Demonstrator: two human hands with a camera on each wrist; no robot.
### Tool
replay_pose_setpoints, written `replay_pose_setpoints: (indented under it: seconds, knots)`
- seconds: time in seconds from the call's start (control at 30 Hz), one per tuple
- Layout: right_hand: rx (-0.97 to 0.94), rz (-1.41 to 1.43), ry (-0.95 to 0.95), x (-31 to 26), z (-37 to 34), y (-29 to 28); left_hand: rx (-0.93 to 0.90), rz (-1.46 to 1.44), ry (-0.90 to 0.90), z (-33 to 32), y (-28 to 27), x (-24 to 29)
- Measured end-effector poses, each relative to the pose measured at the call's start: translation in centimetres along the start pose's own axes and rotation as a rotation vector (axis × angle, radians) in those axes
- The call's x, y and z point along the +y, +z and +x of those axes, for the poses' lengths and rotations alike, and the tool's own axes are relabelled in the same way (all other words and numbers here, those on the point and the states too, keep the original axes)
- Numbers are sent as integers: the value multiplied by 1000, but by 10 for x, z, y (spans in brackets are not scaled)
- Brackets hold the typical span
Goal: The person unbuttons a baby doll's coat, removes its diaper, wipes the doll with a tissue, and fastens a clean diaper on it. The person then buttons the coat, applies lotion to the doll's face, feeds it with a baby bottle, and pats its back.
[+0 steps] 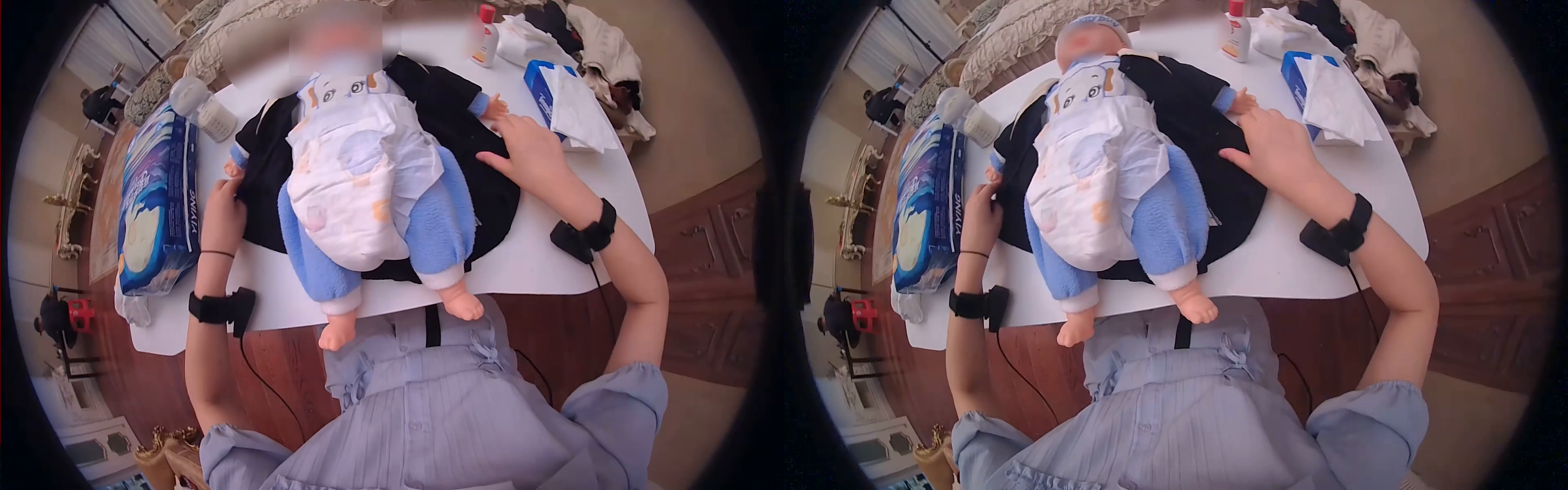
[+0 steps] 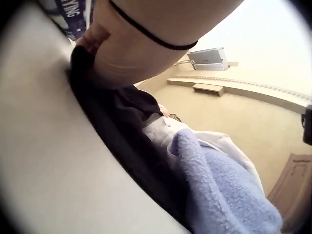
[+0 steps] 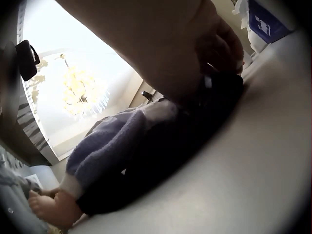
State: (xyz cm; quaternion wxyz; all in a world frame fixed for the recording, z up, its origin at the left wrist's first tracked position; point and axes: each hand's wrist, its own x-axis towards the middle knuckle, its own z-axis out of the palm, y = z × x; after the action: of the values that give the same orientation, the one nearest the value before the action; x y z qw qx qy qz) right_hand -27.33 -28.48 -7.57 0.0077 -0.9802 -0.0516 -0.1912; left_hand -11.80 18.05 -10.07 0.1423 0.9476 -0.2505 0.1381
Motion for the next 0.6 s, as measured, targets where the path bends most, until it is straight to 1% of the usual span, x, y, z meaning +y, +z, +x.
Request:
replay_pose_setpoints:
  seconds: [0.03, 0.07, 0.13, 0.17, 0.2, 0.23, 0.27, 0.33, 0.37, 0.4, 0.43, 0.47, 0.53, 0.6]
  knots:
    - [-107, 13, 26, 3, -1, 0, 61, -97, 46, -4, 0, -5]
    - [-108, 10, 40, 6, -4, 0, 14, -177, -80, -6, -5, -8]
    - [-31, 11, -28, 9, -10, -3, -49, -310, -203, -13, -7, -33]
    - [-31, -2, -7, 8, -13, -7, -94, -422, -216, -17, -10, -50]
    - [54, -2, -1, 4, -14, -13, -145, -537, -226, -22, -9, -57]
    - [138, -4, 2, 0, -15, -17, -202, -628, -316, -25, -19, -47]
    - [138, -18, 24, -3, -18, -19, -234, -664, -377, -27, -28, -36]
    - [108, 24, -56, -13, -21, -17, -217, -647, -373, -28, -31, -22]
    - [3, 18, -19, -18, -22, -16, -220, -646, -363, -27, -31, -17]
    - [8, 18, -14, -18, -23, -11, -255, -575, -347, -27, -30, -12]
    - [-29, 48, 5, -16, -23, -3, -289, -503, -334, -27, -31, -9]
    - [-66, 76, 21, -15, -22, 1, -288, -501, -330, -28, -32, -7]
    - [-35, 51, 5, -8, -24, -1, -329, -395, -328, -32, -33, -3]
    - [-160, 229, 183, -2, -25, -13, -294, -400, -311, -38, -30, -15]
